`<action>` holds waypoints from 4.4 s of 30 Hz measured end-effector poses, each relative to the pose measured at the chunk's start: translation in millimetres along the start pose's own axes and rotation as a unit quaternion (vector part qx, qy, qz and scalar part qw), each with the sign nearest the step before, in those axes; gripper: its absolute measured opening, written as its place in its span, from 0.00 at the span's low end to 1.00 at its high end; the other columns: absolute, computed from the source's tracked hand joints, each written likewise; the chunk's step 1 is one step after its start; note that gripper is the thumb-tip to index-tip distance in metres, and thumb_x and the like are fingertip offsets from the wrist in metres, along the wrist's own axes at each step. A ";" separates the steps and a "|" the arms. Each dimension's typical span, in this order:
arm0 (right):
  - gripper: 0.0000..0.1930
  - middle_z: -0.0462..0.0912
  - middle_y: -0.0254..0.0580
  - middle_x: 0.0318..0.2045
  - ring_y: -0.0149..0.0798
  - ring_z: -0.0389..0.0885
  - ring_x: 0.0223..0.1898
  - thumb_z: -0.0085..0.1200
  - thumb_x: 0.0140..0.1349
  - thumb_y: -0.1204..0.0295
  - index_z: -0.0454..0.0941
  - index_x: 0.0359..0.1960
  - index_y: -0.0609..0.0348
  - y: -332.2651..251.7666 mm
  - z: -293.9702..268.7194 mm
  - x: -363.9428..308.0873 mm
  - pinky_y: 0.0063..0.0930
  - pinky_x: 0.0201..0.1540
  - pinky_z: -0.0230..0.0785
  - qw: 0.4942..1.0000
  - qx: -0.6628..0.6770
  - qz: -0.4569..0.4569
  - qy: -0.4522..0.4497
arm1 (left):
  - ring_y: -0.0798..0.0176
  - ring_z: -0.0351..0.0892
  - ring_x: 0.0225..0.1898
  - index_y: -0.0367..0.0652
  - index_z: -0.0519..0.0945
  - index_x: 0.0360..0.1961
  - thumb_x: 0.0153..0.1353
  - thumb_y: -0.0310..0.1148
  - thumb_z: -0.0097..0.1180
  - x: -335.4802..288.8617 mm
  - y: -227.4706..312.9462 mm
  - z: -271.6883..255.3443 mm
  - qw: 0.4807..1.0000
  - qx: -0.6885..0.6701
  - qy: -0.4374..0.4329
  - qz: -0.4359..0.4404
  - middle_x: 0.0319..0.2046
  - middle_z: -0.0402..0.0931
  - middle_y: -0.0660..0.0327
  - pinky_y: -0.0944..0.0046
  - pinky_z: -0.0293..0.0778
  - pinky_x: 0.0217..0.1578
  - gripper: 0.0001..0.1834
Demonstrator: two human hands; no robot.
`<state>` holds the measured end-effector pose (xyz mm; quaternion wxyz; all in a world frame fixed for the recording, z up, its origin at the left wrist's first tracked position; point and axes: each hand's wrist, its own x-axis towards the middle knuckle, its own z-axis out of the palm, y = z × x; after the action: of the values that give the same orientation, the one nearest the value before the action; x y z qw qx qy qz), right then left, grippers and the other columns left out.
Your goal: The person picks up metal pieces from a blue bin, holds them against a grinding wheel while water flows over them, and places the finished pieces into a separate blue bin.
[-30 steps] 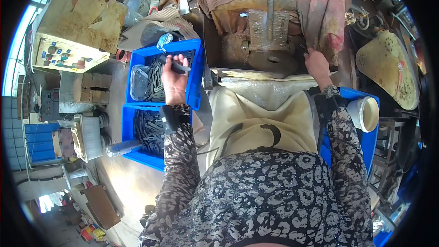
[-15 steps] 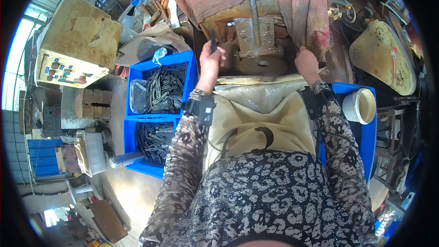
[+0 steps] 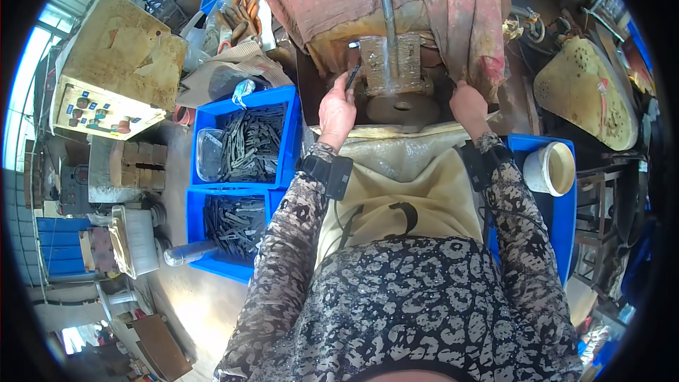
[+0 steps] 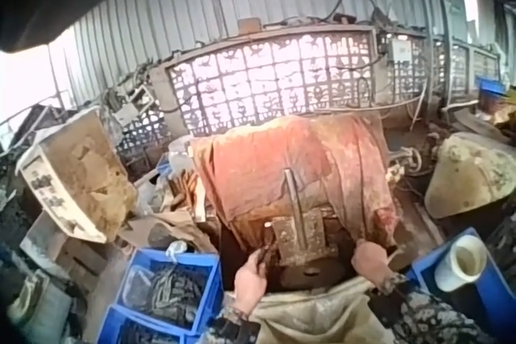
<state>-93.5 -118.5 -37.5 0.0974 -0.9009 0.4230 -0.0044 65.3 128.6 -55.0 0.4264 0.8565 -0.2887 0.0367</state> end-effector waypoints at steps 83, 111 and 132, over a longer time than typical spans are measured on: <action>0.12 0.80 0.42 0.29 0.50 0.80 0.30 0.60 0.53 0.68 0.78 0.39 0.50 -15.9 -2.9 -168.8 0.39 0.30 0.72 0.877 0.274 -0.390 0.067 | 0.52 0.83 0.34 0.47 0.84 0.23 0.54 0.32 0.52 46.8 -42.4 42.1 0.901 0.317 -0.179 0.234 0.28 0.82 0.53 0.56 0.79 0.37 0.09; 0.05 0.77 0.42 0.32 0.38 0.77 0.32 0.49 0.65 0.78 0.70 0.42 0.60 -80.9 -2.7 -49.0 0.35 0.37 0.74 0.431 0.881 0.060 -0.184 | 0.55 0.82 0.34 0.43 0.78 0.50 0.60 0.27 0.54 -24.7 57.3 -17.6 0.975 -0.099 -0.193 0.045 0.39 0.79 0.51 0.61 0.78 0.32 0.16; 0.12 0.67 0.24 0.23 0.22 0.64 0.20 0.52 0.64 0.72 0.73 0.50 0.55 -32.0 -15.3 -38.3 0.19 0.23 0.58 0.579 0.770 -0.013 -0.268 | 0.50 0.79 0.45 0.50 0.83 0.43 0.53 0.28 0.57 43.2 -7.5 14.6 0.995 0.013 -0.100 0.010 0.41 0.81 0.54 0.56 0.74 0.46 0.15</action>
<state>-95.1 -72.0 -13.9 0.8636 -0.4527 0.2037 -0.0881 102.5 101.1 -56.3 0.3840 0.8581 -0.3383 -0.0413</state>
